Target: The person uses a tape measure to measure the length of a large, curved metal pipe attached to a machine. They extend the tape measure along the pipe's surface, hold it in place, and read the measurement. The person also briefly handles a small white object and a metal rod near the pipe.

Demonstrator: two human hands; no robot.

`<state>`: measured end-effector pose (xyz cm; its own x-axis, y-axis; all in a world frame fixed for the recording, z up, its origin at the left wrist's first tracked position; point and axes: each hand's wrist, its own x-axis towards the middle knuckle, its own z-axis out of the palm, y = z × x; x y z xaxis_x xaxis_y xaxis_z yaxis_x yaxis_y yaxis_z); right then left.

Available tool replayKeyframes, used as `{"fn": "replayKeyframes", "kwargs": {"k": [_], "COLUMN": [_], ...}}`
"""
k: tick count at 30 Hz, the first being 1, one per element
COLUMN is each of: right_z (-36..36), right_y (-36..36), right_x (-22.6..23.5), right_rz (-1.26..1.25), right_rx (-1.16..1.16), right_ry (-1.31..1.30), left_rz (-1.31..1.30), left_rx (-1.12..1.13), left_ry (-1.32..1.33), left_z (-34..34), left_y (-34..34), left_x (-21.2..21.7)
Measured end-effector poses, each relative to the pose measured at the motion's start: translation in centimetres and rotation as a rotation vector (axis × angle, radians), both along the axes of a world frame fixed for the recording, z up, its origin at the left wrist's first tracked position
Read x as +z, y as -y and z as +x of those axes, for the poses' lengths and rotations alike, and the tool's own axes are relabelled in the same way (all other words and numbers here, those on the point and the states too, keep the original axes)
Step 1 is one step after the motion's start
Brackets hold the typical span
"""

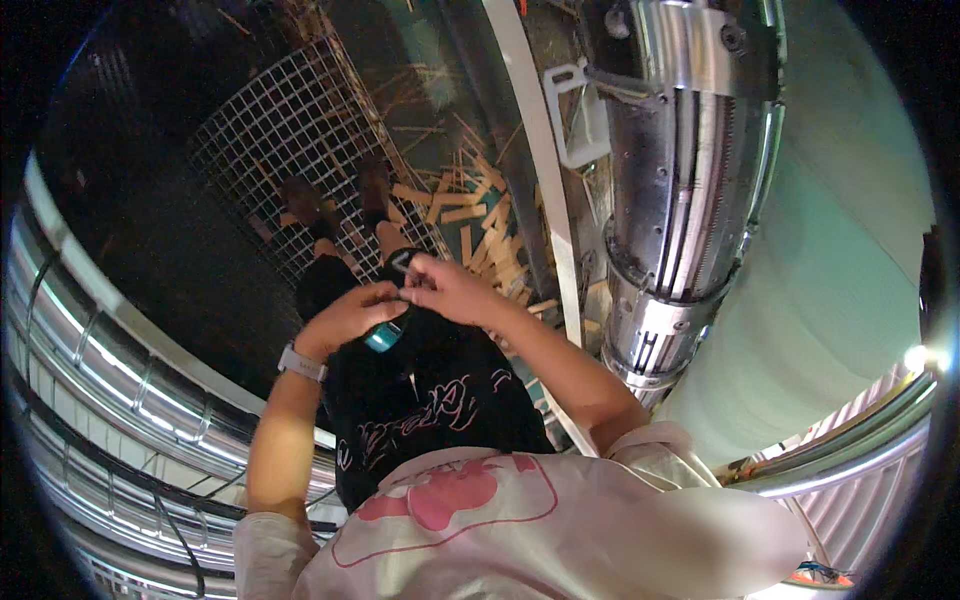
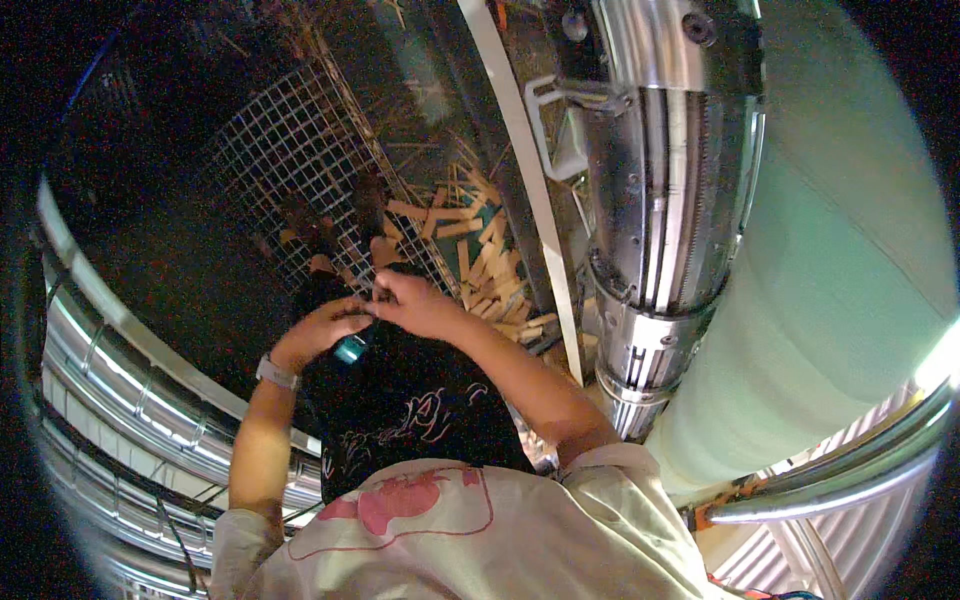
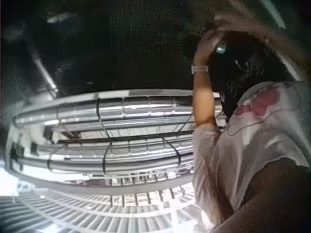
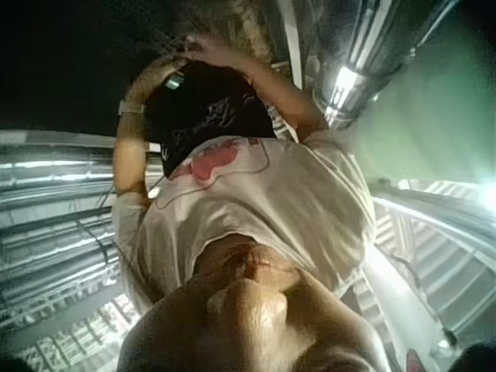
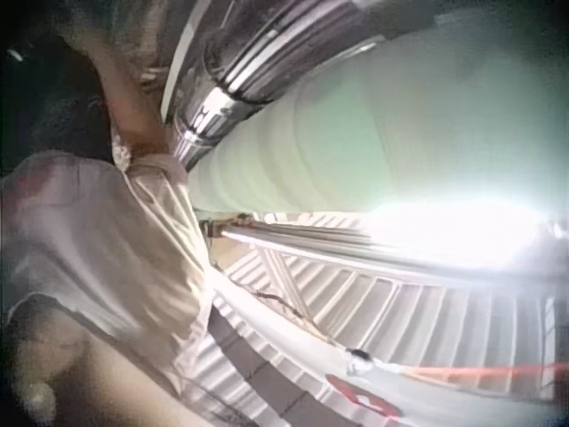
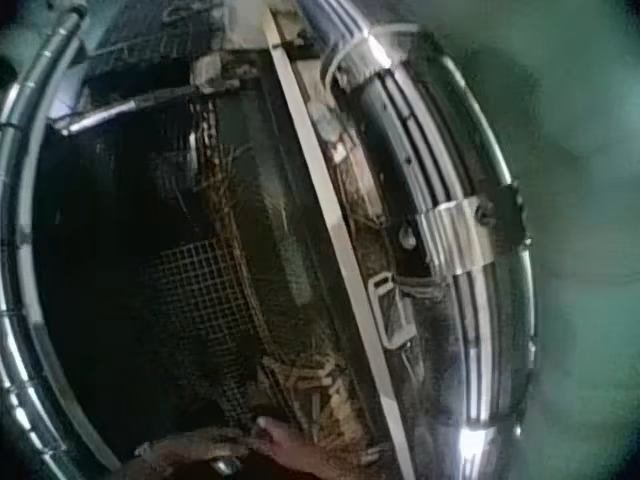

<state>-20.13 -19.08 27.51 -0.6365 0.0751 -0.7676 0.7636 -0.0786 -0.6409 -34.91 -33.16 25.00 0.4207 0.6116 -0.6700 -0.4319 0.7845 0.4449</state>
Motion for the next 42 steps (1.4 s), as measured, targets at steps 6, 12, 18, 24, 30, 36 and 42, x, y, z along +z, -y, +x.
{"fn": "replayKeyframes", "kwargs": {"k": [6,12,18,24,30,36,42], "right_z": [6.9,20.2,32.9,47.4,36.1,33.2,30.0], "right_y": [-6.7,-13.7,-20.5,-24.7,-23.5,-21.7,-18.8], "right_x": [-5.8,-13.5,-23.0,-32.0,-25.8,-23.4,-19.7], "right_rz": [0.224,0.612,1.122,1.477,1.499,1.2,1.164], "right_rx": [-0.276,-0.563,-0.767,-0.166,-0.066,-0.29,-0.239], "right_ry": [0.089,0.341,0.736,0.854,0.843,0.991,1.144], "left_rz": [0.006,-0.039,-0.235,-0.423,-0.477,-0.419,-0.258], "left_rx": [-0.19,-0.301,-0.297,0.037,0.026,-0.112,-0.198], "left_ry": [-0.192,-0.251,-0.456,-0.373,-0.407,-0.563,-0.715], "left_z": [0.5,2.5,3.9,5.3,6.8,5.9,3.7], "left_y": [-0.8,5.1,7.7,10.8,12.3,11.0,11.1], "left_x": [-7.6,-14.6,-17.1,-21.5,-22.9,-20.7,-17.8]}}
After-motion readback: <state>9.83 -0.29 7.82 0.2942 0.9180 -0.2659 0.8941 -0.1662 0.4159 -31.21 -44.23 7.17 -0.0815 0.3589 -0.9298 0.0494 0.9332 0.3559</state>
